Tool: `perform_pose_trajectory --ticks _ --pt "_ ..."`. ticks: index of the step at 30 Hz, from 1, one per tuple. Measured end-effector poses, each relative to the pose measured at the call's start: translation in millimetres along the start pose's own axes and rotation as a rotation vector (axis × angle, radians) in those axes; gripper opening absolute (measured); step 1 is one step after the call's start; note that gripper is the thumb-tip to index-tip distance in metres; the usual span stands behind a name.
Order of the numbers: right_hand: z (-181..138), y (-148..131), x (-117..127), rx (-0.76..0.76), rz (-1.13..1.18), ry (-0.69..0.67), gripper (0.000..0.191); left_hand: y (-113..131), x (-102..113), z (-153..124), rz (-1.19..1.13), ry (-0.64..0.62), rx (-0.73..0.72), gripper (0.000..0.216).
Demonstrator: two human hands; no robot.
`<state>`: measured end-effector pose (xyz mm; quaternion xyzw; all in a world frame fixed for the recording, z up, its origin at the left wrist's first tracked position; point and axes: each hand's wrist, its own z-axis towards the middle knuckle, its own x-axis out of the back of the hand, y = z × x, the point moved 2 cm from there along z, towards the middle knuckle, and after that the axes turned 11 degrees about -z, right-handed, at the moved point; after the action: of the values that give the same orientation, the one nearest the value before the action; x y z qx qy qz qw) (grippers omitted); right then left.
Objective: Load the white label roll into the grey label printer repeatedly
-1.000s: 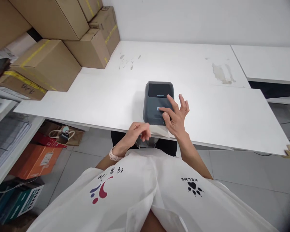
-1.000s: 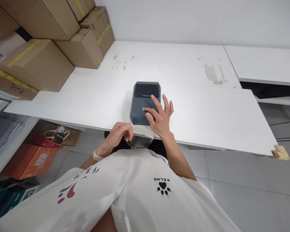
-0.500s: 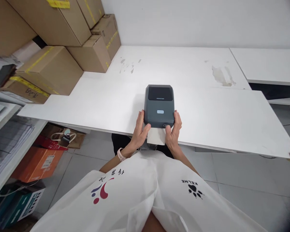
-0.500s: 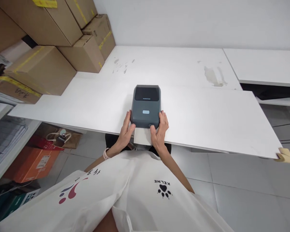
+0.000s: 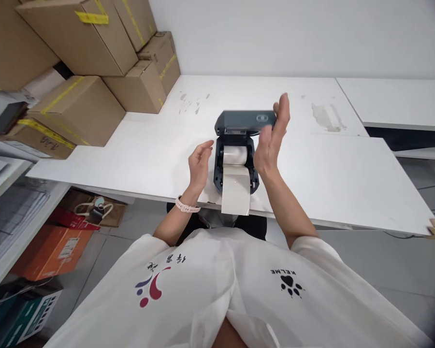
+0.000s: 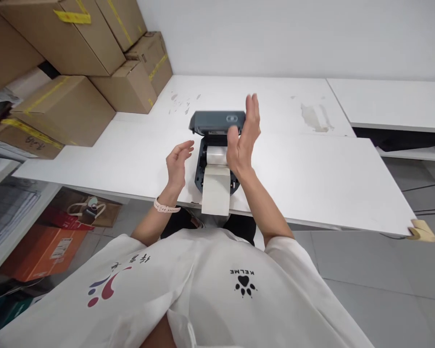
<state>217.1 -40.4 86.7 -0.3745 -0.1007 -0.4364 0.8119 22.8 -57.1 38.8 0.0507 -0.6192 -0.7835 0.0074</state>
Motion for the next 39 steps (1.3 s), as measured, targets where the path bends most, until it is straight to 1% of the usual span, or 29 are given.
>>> perform_pose_trajectory --ticks 2,3,5,6,7,9,11,12,13,14,15,16,17,18,19,20,21,23,24,25,27,29,30,32,34,36,39 --pt "40 3 -16 0.018 -0.030 0.028 0.067 -13 -1 7 0.115 0.004 0.102 0.040" --pt "58 5 -22 0.022 -0.039 0.020 0.067 -19 -1 9 0.185 -0.017 0.159 0.044" --pt "87 11 -32 0.020 -0.049 -0.019 0.070 -29 -3 10 0.323 -0.081 0.244 0.054" --pt "96 12 -33 0.016 -0.056 -0.034 0.073 -32 -3 12 0.383 -0.108 0.264 0.057" --pt "102 13 -32 0.015 -0.069 -0.033 0.075 -34 -5 13 0.438 -0.130 0.275 0.058" --pt "101 10 -25 0.043 -0.107 0.018 0.075 -34 -7 19 0.525 -0.154 0.282 0.054" --pt "87 4 -14 0.116 -0.136 0.040 0.063 -32 -10 25 0.590 -0.161 0.290 0.049" --pt "78 1 -11 0.158 -0.142 -0.006 0.055 -31 -12 27 0.620 -0.162 0.288 0.047" --pt "67 0 -9 0.201 -0.144 -0.108 0.048 -30 -13 29 0.647 -0.161 0.280 0.045" --pt "56 -1 -10 0.238 -0.151 -0.258 0.043 -30 -14 30 0.671 -0.155 0.269 0.043" --pt "45 0 -14 0.268 -0.175 -0.445 0.039 -30 -15 30 0.687 -0.148 0.263 0.041" --pt "34 2 -21 0.291 -0.222 -0.642 0.039 -30 -16 30 0.691 -0.141 0.262 0.040" --pt "25 5 -28 0.308 -0.290 -0.825 0.044 -31 -17 29 0.686 -0.135 0.266 0.039" --pt "17 8 -37 0.318 -0.368 -0.972 0.054 -32 -17 28 0.675 -0.126 0.274 0.038" --pt "12 11 -46 0.319 -0.440 -1.068 0.064 -33 -17 28 0.662 -0.116 0.283 0.037" --pt "9 13 -54 0.316 -0.494 -1.118 0.073 -34 -16 27 0.649 -0.107 0.288 0.037" --pt "8 14 -60 0.312 -0.523 -1.134 0.080 -34 -16 27 0.637 -0.099 0.289 0.038" --pt "10 16 -65 0.306 -0.519 -1.126 0.088 -36 -15 26 0.614 -0.092 0.290 0.039" --pt "12 17 -62 0.300 -0.472 -1.122 0.090 -36 -15 26 0.602 -0.094 0.290 0.040" --pt "15 18 -55 0.290 -0.387 -1.120 0.092 -37 -15 26 0.591 -0.095 0.290 0.041" --pt "19 21 -29 0.252 -0.123 -1.082 0.094 -37 -14 26 0.570 -0.092 0.294 0.042" --pt "19 29 7 0.174 0.154 -0.975 0.092 -38 -14 26 0.548 -0.087 0.297 0.043" --pt "16 36 25 0.116 0.243 -0.903 0.091 -39 -14 26 0.538 -0.084 0.298 0.043" --pt "5 57 57 -0.042 0.344 -0.724 0.089 -40 -14 25 0.512 -0.080 0.296 0.043" --pt "-13 84 77 -0.222 0.353 -0.572 0.089 -42 -14 25 0.488 -0.079 0.287 0.042" --pt "-34 112 81 -0.380 0.335 -0.474 0.090 -43 -15 25 0.472 -0.077 0.277 0.042" --pt "-62 147 68 -0.535 0.346 -0.387 0.091 -43 -15 25 0.470 -0.055 0.282 0.042"
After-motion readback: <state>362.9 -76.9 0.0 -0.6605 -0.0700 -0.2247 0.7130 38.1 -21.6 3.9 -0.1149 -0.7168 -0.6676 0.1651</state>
